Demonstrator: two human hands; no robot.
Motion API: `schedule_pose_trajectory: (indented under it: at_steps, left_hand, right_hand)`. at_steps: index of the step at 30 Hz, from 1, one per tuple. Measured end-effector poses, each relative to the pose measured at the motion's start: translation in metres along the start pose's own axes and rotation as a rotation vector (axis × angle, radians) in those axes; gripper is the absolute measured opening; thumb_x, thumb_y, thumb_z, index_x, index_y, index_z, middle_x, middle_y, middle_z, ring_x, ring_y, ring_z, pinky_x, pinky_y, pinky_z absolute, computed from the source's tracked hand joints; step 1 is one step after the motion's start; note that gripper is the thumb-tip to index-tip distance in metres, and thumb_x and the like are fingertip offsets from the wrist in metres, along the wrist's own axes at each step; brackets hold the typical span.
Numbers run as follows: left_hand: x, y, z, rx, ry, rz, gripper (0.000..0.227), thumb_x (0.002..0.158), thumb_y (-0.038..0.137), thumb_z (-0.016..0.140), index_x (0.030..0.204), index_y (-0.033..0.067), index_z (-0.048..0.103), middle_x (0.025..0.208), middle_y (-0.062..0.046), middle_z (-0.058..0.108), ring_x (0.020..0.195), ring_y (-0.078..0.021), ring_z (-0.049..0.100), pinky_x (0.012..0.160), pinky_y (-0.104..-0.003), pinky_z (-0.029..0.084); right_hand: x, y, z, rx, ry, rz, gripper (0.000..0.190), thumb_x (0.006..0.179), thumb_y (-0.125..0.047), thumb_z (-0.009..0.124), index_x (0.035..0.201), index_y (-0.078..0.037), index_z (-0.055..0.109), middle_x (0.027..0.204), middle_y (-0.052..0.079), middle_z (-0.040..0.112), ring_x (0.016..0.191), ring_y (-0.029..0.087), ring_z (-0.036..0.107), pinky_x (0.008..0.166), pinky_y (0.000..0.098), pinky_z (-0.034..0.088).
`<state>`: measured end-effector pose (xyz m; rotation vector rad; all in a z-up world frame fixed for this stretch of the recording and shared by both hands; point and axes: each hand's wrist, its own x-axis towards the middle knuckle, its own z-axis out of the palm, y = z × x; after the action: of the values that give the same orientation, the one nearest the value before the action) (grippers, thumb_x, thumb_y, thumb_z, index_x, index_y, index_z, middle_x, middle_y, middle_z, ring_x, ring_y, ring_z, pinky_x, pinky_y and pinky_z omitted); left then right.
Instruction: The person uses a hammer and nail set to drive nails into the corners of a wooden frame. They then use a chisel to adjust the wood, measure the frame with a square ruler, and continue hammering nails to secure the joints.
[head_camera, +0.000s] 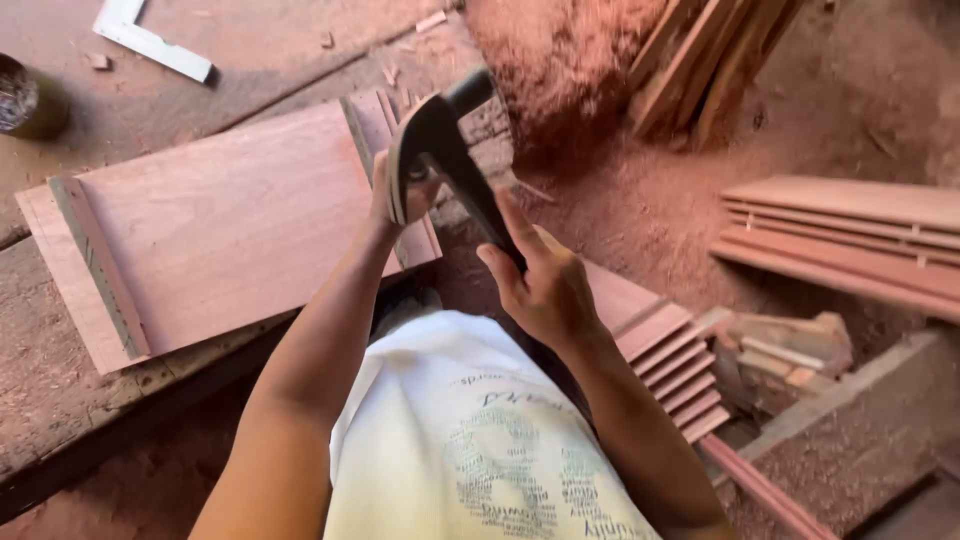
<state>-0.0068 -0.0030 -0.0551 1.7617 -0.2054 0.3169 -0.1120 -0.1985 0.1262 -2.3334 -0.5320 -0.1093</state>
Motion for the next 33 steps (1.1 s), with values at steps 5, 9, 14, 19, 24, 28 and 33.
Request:
schedule_pose_trajectory:
  at_steps: [5, 9, 14, 19, 24, 28, 33]
  left_hand:
    - [0.002, -0.007, -0.007, -0.025, 0.019, -0.023, 0.02, 0.089, 0.013, 0.076, 0.098, -0.0004, 0.066, 0.08, -0.011, 0.066, 0.072, -0.0113, 0.061, 0.067, -0.031, 0.052]
    - [-0.012, -0.001, -0.007, 0.023, -0.072, 0.028, 0.026, 0.087, 0.013, 0.082, 0.083, 0.0014, 0.059, 0.072, -0.01, 0.056, 0.064, -0.0164, 0.052, 0.061, -0.032, 0.047]
    - [0.005, -0.025, 0.009, -0.013, 0.059, -0.01, 0.024, 0.087, 0.014, 0.081, 0.085, 0.0042, 0.059, 0.071, -0.005, 0.055, 0.064, -0.0151, 0.054, 0.058, -0.03, 0.047]
    - [0.031, -0.04, 0.024, -0.004, 0.501, -0.219, 0.035, 0.096, 0.025, 0.081, 0.077, 0.0119, 0.055, 0.065, 0.003, 0.058, 0.055, -0.0097, 0.057, 0.051, -0.027, 0.048]
    - [0.028, -0.018, 0.005, -0.115, 0.238, -0.138, 0.031, 0.096, 0.023, 0.082, 0.079, 0.0134, 0.058, 0.069, 0.004, 0.061, 0.06, -0.0075, 0.059, 0.054, -0.025, 0.051]
    - [0.028, -0.021, -0.003, -0.05, 0.15, -0.051, 0.031, 0.095, 0.021, 0.084, 0.079, 0.0119, 0.059, 0.071, 0.003, 0.061, 0.062, -0.0076, 0.058, 0.054, -0.025, 0.049]
    - [0.027, -0.012, -0.006, -0.023, 0.0, -0.089, 0.032, 0.093, 0.019, 0.082, 0.075, 0.0106, 0.058, 0.066, 0.003, 0.056, 0.059, -0.0069, 0.054, 0.048, -0.026, 0.04]
  right_hand:
    - [-0.006, 0.029, 0.033, 0.079, 0.024, 0.025, 0.062, 0.105, -0.024, 0.065, 0.157, -0.013, 0.034, 0.101, 0.019, 0.072, 0.077, 0.032, 0.073, 0.067, 0.035, 0.058]
    - [-0.015, 0.011, 0.027, -0.133, -0.171, 0.129, 0.065, 0.098, -0.023, 0.07, 0.155, -0.009, 0.043, 0.106, 0.027, 0.071, 0.09, 0.044, 0.071, 0.073, 0.0461, 0.058]
    - [-0.037, 0.032, 0.029, 0.043, -0.054, 0.075, 0.062, 0.103, -0.023, 0.067, 0.155, -0.003, 0.042, 0.124, 0.031, 0.068, 0.108, 0.044, 0.072, 0.083, 0.0426, 0.06]
    - [-0.048, 0.03, 0.027, 0.155, -0.046, 0.194, 0.064, 0.105, -0.027, 0.063, 0.156, 0.002, 0.038, 0.119, 0.028, 0.071, 0.099, 0.033, 0.076, 0.08, 0.0375, 0.062]
    - [-0.056, 0.034, 0.024, 0.177, -0.039, 0.31, 0.066, 0.104, -0.031, 0.062, 0.157, 0.0, 0.037, 0.097, 0.018, 0.077, 0.077, 0.019, 0.076, 0.066, 0.0311, 0.062]
    - [-0.052, 0.033, 0.025, 0.176, -0.003, 0.275, 0.066, 0.104, -0.031, 0.063, 0.157, -0.001, 0.039, 0.092, 0.015, 0.078, 0.074, 0.018, 0.076, 0.065, 0.0305, 0.061]
    - [-0.049, 0.031, 0.028, 0.171, 0.021, 0.233, 0.066, 0.105, -0.032, 0.063, 0.158, -0.002, 0.038, 0.095, 0.015, 0.077, 0.079, 0.018, 0.076, 0.068, 0.0294, 0.061]
